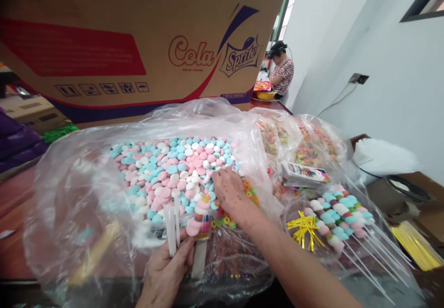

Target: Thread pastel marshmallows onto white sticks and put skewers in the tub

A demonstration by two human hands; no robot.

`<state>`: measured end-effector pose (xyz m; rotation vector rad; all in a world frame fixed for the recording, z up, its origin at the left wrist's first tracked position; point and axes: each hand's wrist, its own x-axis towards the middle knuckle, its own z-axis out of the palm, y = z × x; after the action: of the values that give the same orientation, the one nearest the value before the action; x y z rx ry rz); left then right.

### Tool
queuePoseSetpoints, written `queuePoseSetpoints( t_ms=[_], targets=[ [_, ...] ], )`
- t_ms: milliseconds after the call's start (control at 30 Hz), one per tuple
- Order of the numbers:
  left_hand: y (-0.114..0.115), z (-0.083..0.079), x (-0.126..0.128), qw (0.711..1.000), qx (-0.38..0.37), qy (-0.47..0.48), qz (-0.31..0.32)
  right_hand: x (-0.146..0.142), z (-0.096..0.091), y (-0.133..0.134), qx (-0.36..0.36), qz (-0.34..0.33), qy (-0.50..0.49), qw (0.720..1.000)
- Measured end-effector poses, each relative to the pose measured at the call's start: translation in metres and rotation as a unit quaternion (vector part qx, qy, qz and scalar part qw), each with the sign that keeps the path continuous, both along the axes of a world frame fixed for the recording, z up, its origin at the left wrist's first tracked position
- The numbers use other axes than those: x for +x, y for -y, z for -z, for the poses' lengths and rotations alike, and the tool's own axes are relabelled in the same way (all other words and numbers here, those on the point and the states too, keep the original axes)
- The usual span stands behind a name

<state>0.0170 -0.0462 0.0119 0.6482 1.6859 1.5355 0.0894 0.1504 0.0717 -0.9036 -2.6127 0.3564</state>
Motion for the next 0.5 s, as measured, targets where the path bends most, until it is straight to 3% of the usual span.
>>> queuePoseSetpoints(
  t_ms=[100, 267, 500],
  targets=[
    [-0.001, 0.005, 0.002, 0.997, 0.022, 0.048, -0.049, -0.002, -0.002, -0.003, -0.008, 0.038, 0.033, 0.999],
    [-0.002, 0.002, 0.008, 0.992, 0.041, 0.072, -0.098, 0.013, -0.011, -0.016, -0.043, 0.092, -0.032, 0.994],
    [-0.003, 0.002, 0.005, 0.993, 0.022, 0.082, -0.078, 0.004, -0.004, -0.018, -0.132, 0.031, -0.152, 0.979]
  ],
)
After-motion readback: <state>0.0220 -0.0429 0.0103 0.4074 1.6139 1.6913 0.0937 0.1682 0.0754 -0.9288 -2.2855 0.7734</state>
